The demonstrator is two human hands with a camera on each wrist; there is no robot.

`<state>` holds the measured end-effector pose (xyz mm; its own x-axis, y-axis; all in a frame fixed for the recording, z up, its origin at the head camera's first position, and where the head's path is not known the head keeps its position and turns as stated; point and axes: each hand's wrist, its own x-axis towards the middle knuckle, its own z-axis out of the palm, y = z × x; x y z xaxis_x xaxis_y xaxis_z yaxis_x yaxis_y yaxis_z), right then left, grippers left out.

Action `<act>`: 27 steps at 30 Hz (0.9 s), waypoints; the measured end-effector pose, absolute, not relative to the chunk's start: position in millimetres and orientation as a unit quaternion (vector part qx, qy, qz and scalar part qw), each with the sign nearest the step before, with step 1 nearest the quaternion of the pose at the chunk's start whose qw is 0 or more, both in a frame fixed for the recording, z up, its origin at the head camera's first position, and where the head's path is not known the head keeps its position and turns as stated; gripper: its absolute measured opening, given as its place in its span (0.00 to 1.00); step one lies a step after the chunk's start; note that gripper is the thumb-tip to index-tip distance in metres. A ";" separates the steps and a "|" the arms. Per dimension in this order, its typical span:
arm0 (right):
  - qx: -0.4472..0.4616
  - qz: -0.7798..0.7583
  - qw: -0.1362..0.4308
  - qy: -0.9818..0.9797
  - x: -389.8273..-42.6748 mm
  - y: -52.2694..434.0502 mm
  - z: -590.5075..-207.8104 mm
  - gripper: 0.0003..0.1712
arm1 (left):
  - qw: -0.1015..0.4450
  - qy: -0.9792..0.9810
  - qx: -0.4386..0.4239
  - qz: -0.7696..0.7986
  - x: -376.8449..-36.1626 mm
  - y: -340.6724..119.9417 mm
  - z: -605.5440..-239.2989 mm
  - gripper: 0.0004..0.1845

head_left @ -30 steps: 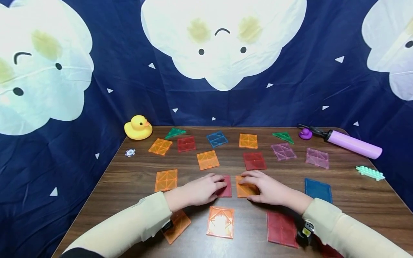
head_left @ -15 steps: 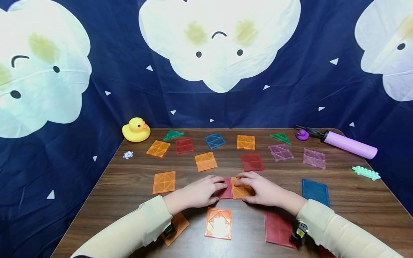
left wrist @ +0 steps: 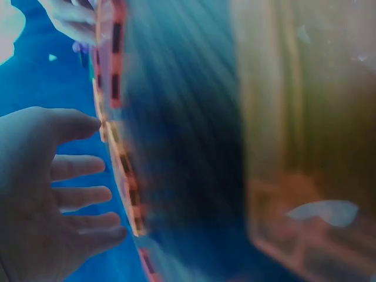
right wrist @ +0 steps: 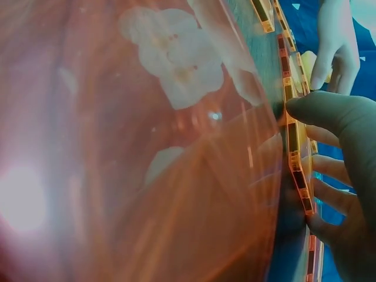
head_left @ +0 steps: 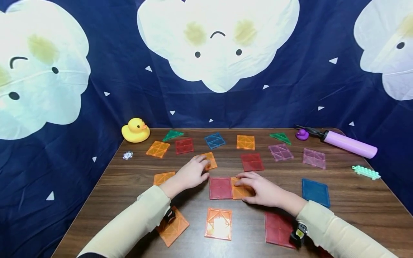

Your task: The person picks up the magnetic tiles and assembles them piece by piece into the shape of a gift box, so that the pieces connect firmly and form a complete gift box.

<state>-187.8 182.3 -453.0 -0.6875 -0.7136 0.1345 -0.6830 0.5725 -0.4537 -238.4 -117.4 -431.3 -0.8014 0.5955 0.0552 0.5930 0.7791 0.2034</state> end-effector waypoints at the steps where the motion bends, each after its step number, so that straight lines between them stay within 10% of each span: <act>1: -0.395 -0.242 0.031 0.885 -187.7 181.9 -453.8 0.27 | 0.013 0.944 0.313 0.105 -239.4 -119.3 -432.9 0.26; 27: -0.391 -0.256 0.018 0.884 -188.1 182.5 -451.9 0.25 | 0.102 0.913 0.374 0.128 -226.2 -92.4 -427.9 0.33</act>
<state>-188.1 182.5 -451.9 -0.6934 -0.7005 0.1691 -0.6825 0.5631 -0.4660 -226.2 -92.4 -427.9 -0.6994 0.7091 -0.0897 0.6570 0.6871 0.3102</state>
